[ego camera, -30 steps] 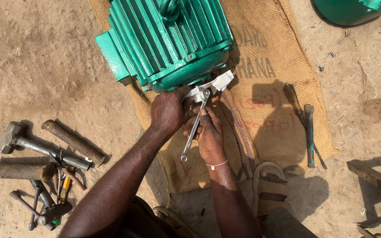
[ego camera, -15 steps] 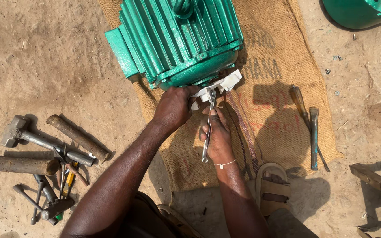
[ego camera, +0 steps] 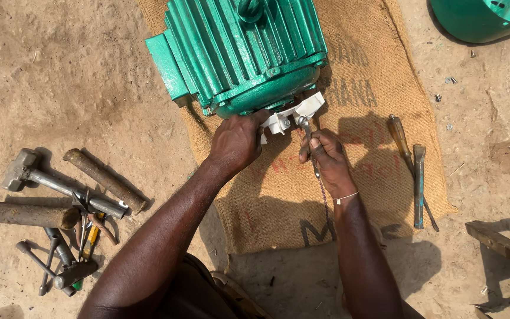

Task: The person disassembles a green electric motor using a wrench and screwdriver. They remove bolts, detach the fan cover, and loosen the coupling nut to access internal components.

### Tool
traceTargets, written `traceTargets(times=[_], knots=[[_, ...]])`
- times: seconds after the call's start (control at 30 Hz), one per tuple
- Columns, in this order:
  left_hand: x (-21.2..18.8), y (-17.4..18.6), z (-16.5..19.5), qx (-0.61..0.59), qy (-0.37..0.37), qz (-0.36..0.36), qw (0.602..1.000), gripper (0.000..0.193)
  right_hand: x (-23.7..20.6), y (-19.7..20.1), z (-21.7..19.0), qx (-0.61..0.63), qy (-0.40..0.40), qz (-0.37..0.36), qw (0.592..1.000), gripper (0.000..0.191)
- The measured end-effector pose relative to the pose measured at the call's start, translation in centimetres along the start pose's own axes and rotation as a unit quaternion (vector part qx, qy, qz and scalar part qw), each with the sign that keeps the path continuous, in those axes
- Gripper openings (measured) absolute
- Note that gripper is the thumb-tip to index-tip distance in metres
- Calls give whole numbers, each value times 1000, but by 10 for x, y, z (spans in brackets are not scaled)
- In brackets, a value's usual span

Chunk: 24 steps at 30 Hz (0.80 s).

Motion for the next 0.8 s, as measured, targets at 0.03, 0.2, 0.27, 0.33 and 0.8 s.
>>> traceTargets(times=[0.03, 0.2, 0.27, 0.33, 0.8], knots=[[0, -1, 0, -4, 1, 2, 1000, 36, -3, -9, -2, 11, -22, 11, 1000, 19], [2, -3, 1, 4, -23, 49, 999, 35, -5, -70, -13, 174, -69, 46, 981, 26], [2, -3, 0, 4, -23, 51, 998, 41, 3, -86, -13, 217, -53, 65, 973, 29], [1, -2, 0, 6, -17, 43, 999, 51, 11, -95, -11, 253, -38, 82, 963, 29], [-2, 6, 7, -28, 13, 6, 1000, 54, 20, -109, -12, 294, -1, 113, 949, 23]])
Point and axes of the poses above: each hand's wrist, its own x-axis towards the middle knuckle, its own y-axis out of the back of the hand, z = x × y, the point moved 3 cm from there along x, towards the middle knuckle, and after that the axes turned 13 degrees about -z, right-handed, at the moved point
